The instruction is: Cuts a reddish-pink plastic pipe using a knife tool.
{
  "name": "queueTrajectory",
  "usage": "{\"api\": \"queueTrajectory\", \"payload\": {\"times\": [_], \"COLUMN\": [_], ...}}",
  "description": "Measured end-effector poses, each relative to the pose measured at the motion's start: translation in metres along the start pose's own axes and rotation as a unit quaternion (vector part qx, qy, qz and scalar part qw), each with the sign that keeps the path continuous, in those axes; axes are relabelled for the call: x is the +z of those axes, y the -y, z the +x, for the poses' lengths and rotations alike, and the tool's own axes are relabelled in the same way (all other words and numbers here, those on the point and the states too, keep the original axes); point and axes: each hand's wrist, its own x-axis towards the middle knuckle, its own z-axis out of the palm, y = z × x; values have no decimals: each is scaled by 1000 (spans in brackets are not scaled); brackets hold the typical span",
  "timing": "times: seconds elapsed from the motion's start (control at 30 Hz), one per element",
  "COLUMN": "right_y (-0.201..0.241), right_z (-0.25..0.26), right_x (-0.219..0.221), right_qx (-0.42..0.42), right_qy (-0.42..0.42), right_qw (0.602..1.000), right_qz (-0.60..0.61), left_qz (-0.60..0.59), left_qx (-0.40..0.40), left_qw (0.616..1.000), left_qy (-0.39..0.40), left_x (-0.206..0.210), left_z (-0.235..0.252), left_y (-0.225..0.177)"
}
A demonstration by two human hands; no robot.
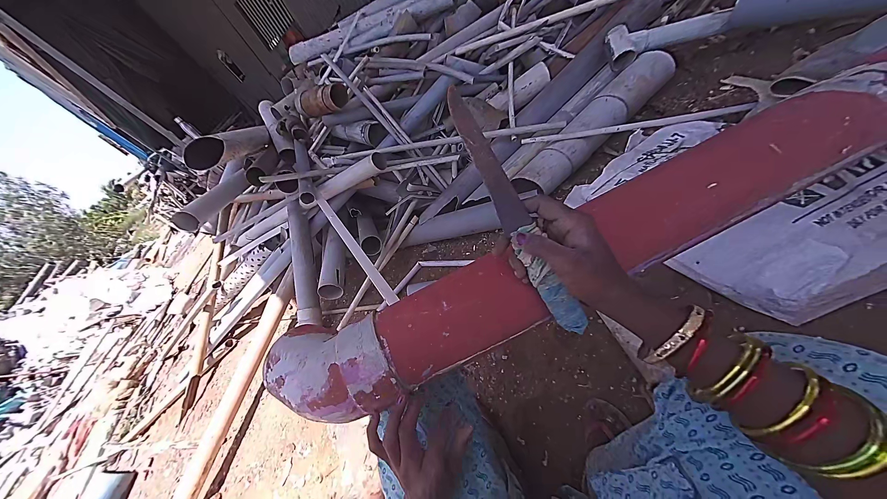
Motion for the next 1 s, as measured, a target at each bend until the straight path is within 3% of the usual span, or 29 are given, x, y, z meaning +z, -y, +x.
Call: {"api": "queueTrajectory", "payload": {"times": [0.23, 0.43, 1.0], "right_y": [0, 0, -1], "right_z": [0, 1, 1], "right_x": [1, 1, 1], "right_qx": [12, 12, 5], "right_qy": [2, 1, -4], "right_qw": [1000, 1000, 1000], "right_qz": [13, 12, -3], "left_qz": [48, 58, 61], "left_qx": [-34, -17, -13], "left_qw": [996, 995, 994], "left_qy": [-65, -84, -88], "left_x": [-8, -2, 5], "left_z": [16, 18, 24], "left_y": [14, 21, 23]}}
